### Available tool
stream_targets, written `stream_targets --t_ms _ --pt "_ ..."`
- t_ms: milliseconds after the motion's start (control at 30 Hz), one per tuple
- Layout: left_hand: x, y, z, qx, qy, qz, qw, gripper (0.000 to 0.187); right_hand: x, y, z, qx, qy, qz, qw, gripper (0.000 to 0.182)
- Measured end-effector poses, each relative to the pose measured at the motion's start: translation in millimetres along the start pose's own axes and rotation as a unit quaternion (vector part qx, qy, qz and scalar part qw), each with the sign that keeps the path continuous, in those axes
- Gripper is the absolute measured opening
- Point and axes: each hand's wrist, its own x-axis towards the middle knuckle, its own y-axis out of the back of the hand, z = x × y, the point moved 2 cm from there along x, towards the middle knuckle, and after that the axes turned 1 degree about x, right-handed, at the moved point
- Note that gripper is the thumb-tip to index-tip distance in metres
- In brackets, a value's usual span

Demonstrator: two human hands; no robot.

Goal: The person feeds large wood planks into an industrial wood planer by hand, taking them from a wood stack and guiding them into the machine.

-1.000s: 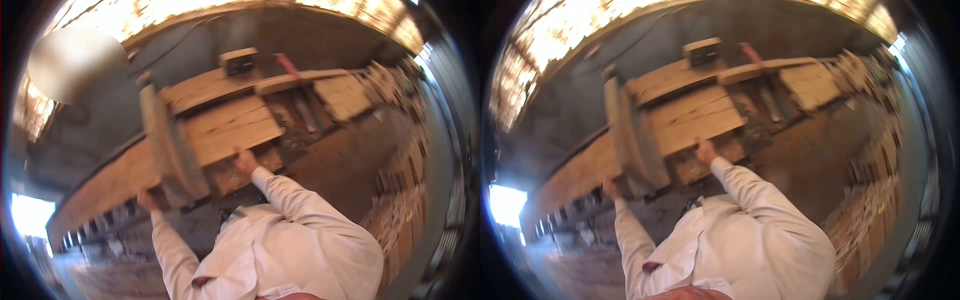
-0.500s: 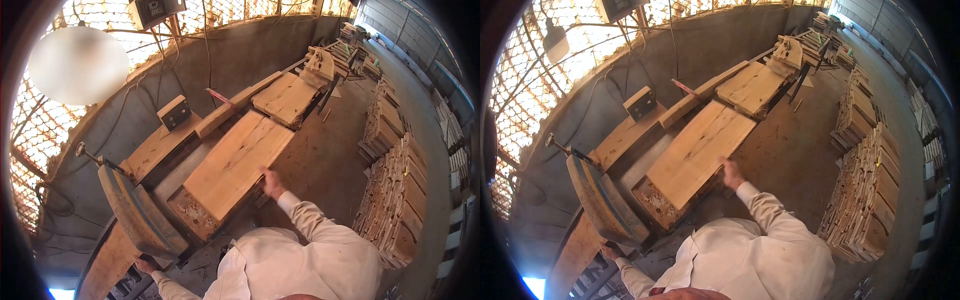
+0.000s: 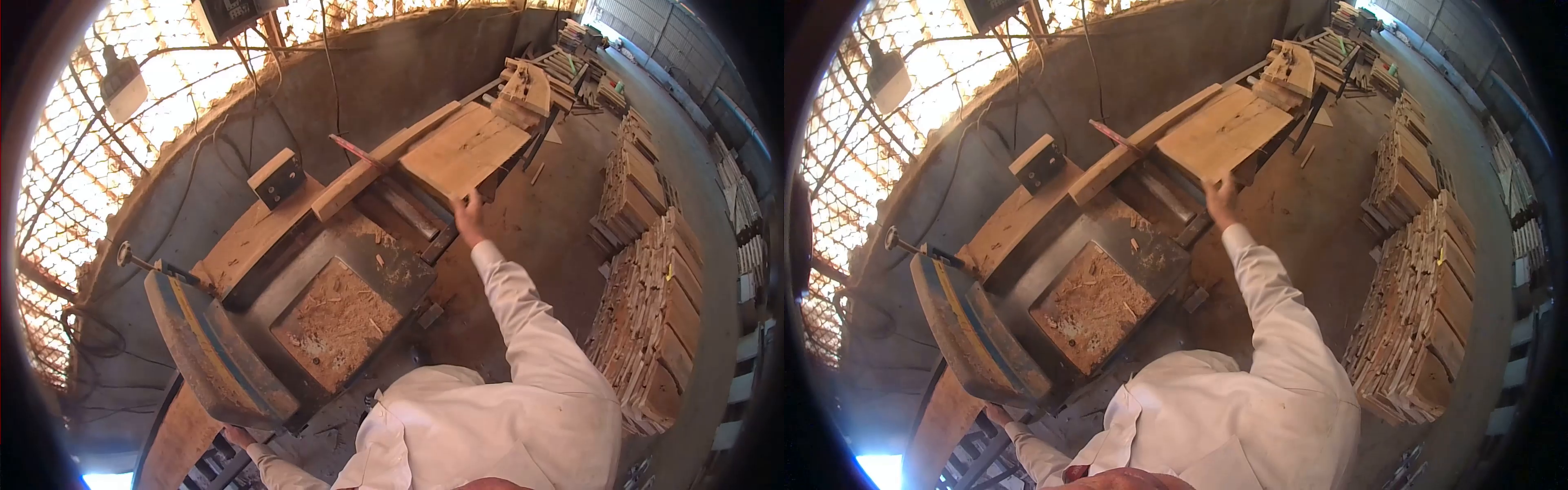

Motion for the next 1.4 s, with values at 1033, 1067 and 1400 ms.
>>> stream_targets --t_ms 1033,1067,1400 --pt "-53.9 63.1 -4.1 -0.13 -0.069 0.081 0.986 0.046 -181.9 -112.4 -58.4 -0.268 0.072 -0.285 0.917 0.085" --pt "-41.8 60.4 -20.8 -0.084 -0.096 0.111 0.986 0.044 -182.2 -111.9 -60.7 -0.271 0.069 -0.284 0.917 0.086" --pt "-9.2 13.4 -60.9 -0.531 0.148 0.092 0.829 0.032 -181.1 -116.1 -71.9 -0.295 0.138 -0.242 0.914 0.077"
